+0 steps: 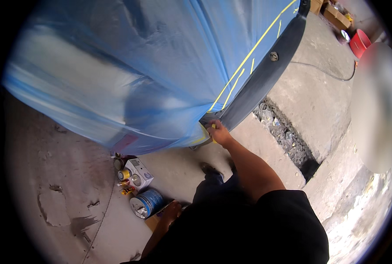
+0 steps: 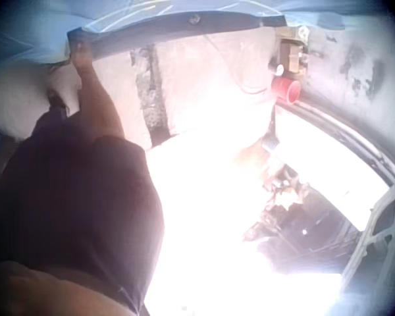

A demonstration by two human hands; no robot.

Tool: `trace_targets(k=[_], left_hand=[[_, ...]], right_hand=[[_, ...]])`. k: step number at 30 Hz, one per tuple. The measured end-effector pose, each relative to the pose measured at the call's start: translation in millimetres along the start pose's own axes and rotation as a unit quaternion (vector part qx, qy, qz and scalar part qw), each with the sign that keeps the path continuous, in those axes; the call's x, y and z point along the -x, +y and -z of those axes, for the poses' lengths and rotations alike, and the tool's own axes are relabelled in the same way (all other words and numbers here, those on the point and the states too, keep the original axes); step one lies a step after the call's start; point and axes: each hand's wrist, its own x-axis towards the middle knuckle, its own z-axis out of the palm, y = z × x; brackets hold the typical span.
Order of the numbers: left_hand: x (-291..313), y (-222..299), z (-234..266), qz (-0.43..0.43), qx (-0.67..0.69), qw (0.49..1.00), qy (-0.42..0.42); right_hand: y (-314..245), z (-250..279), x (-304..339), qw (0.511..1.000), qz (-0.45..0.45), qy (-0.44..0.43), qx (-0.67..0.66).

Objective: The person applies yellow masking tape over a blue plastic sheet covering the rear of a car. They secure the sheet around the trunk opening and along the rear bumper and side panels, smoothing the tape to ensure the edges are sealed.

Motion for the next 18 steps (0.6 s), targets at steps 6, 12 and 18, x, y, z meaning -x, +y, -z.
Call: trace_targets(k=[6,12,18], left_hand=[[-30.4,50.8,-1.2,0.036,0.169,0.977,0.126],[-83.3,127.9,6.0,-0.030,0.460,0.887,0.042],[-85.6,152.6,34.2,-0.145,0.628,0.765,-0.010]], right_hand=[[-8.2,17.8,83.1,0.981,-0.007,0.019,0.195],[0.0,-16.0,136.7,0.877,0.067,-0.159,0.449],[-47.1,-110.5,158.7,0.738,0.055,-0.296,0.604]])
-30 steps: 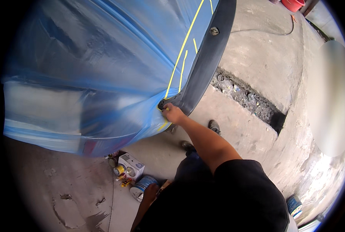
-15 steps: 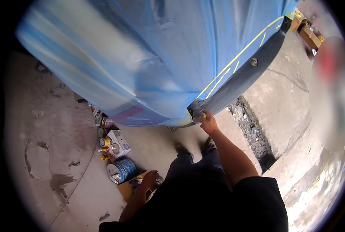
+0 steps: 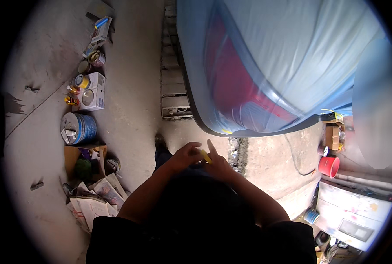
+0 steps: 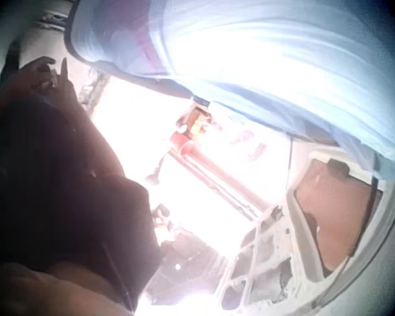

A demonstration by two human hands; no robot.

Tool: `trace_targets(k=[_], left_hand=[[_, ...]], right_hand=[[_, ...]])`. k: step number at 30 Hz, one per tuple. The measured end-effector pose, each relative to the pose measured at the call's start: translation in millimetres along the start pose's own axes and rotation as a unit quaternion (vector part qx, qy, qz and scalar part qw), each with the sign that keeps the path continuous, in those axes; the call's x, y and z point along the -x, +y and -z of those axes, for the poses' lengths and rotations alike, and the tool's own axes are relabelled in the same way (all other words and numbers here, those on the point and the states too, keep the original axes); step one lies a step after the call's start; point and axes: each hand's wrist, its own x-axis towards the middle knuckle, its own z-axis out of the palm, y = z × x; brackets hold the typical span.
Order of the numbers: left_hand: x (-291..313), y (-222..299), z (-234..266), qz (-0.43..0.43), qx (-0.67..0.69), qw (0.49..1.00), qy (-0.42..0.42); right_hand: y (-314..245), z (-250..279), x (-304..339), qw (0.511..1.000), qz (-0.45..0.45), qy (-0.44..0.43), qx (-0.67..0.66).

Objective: The person applies yellow masking tape over a blue plastic sheet covering the rear of a car. They secure the sheet around the trunk opening and along the rear bumper and side panels, smoothing the tape to ensure the edges are sealed.

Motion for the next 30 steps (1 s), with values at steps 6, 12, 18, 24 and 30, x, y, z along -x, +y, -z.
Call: trace_targets(k=[6,12,18,24,30], left_hand=[[10.7,36.2,38.3,-0.042,-0.056,0.998,0.005],[-3.3,5.8,93.8,-0.090,0.071,0.993,-0.021],[-35.5,-0.9,97.8,-0.119,-0.113,0.979,0.121],[-120.2,-33.3,90.7,-0.131,-0.083,0.960,0.234],[-172.6,-3.9,76.2,-0.198,-0.038,0.907,0.369]], right_hand=[[-43.0,7.3,-24.5,0.994,-0.001,-0.084,0.063],[-106.0,-2.6,-68.8,0.984,-0.068,-0.125,0.107],[-108.1,10.6,-122.5,0.953,-0.229,-0.199,0.010],[-168.2,48.7,-194.1,0.819,-0.369,-0.266,0.349],[-189.3,49.4,-233.5,0.737,-0.277,-0.185,0.588]])
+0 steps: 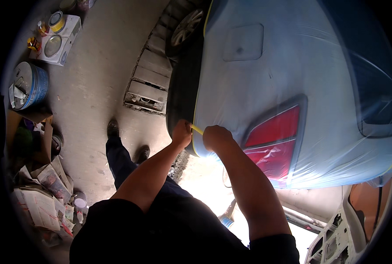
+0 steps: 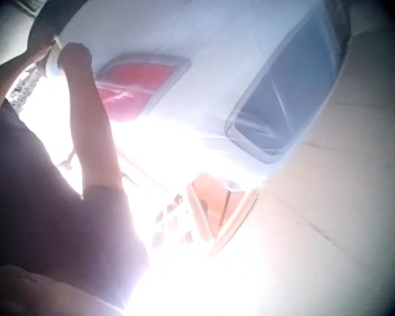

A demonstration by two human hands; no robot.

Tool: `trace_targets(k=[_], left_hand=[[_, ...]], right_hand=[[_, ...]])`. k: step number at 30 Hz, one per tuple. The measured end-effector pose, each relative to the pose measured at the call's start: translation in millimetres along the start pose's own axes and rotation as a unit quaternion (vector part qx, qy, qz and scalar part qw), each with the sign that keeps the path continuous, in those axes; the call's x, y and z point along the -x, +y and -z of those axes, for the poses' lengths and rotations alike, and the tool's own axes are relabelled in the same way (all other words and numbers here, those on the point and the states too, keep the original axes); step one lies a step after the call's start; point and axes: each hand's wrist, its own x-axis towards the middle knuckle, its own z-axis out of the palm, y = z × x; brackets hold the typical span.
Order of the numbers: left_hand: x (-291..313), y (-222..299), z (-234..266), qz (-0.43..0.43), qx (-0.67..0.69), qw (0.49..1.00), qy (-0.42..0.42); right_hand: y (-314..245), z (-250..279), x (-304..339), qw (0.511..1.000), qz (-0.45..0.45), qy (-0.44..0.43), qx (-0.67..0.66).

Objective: The person applies yellow masking tape over a blue plastic sheet covering the rear of a car. They secure the sheet around the trunk opening and along the rear bumper and side panels, smoothing the tape to ensure the edges are sealed.

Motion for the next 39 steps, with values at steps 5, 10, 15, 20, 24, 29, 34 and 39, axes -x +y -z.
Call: trace_targets(k=[5,10,15,20,24,29,34,39], left_hand=[[-15.1,-2.2,-19.0,0.103,0.073,0.992,0.023],[-13.2,-7.5,-25.8,0.126,0.083,0.989,-0.005],[-13.2,-3.0,-29.1,0.179,0.084,0.980,0.001],[-12.3,12.1,-26.1,0.208,0.120,0.970,0.043],[-6.6,18.4,-29.0,0.221,0.138,0.960,0.105],[0.3,31.2,-34.4,0.128,0.060,0.976,0.166],[10.3,39.0,-40.5,0.074,-0.059,0.980,0.174],[14.4,44.1,-44.0,0.066,-0.139,0.977,0.148]], right_hand=[[-10.5,13.2,-19.2,0.998,-0.011,0.013,0.065],[-12.9,-3.8,-34.6,0.995,-0.024,0.028,0.088],[-15.6,-10.5,-36.3,0.993,-0.012,0.065,0.102],[-12.5,-8.3,-32.9,0.993,-0.015,0.054,0.102],[-13.7,-1.2,-27.1,0.994,-0.025,0.029,0.105],[-13.5,1.0,-25.0,0.993,-0.023,0.027,0.108],[-18.4,5.9,-21.6,0.993,-0.035,0.017,0.107],[-23.7,5.4,-14.4,0.990,-0.003,0.034,0.139]])
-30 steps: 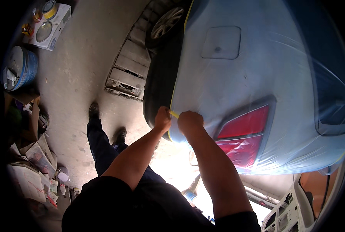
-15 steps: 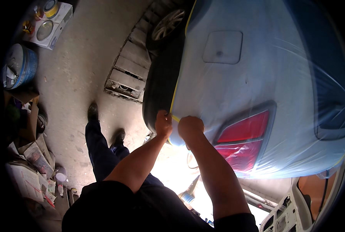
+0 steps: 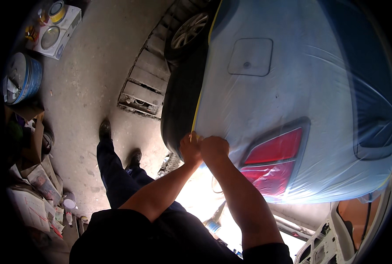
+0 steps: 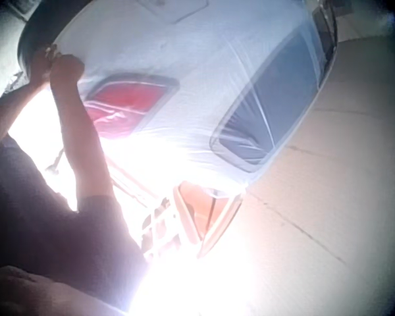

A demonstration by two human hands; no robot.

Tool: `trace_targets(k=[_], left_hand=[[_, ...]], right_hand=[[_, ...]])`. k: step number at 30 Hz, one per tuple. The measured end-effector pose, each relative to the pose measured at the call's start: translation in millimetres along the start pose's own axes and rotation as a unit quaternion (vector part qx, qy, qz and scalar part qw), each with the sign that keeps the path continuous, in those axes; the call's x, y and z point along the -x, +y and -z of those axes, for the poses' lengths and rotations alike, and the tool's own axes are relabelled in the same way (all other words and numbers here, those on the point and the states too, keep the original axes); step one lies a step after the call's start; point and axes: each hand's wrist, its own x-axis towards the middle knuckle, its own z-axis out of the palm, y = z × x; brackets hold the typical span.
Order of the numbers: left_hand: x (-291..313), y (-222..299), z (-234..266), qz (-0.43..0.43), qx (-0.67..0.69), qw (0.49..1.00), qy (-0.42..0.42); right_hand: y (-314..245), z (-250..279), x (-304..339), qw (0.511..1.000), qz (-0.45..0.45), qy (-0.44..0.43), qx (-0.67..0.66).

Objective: The person applies yellow masking tape over a blue plastic sheet covering the rear of a car. They secure the sheet around the trunk opening and along the rear bumper and side panels, smoothing the tape to ensure the edges are sealed.

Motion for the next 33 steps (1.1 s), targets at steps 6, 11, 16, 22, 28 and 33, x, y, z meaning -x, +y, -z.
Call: trace_targets(k=[6,11,16,22,28,33], left_hand=[[5.9,0.5,-2.9,0.003,-0.001,1.000,-0.022],[6.5,-1.9,-8.4,0.041,0.000,0.996,-0.082],[1.5,1.6,-10.1,0.031,-0.011,0.997,-0.076],[7.6,13.7,11.4,-0.027,-0.009,0.973,-0.227],[33.5,44.8,36.8,-0.133,0.074,0.952,-0.266],[12.5,67.2,81.1,-0.123,0.119,0.901,-0.400]], right_hand=[[3.8,-50.2,4.3,0.961,0.116,0.252,0.020],[21.7,-67.7,22.8,0.907,0.203,0.366,-0.045],[7.3,-67.9,70.6,0.872,0.218,0.407,-0.165],[4.5,-106.4,124.2,0.959,0.083,0.146,-0.228],[-1.8,-161.5,126.5,0.947,0.089,0.067,-0.302],[-3.3,-156.2,108.9,0.917,0.083,0.083,-0.382]])
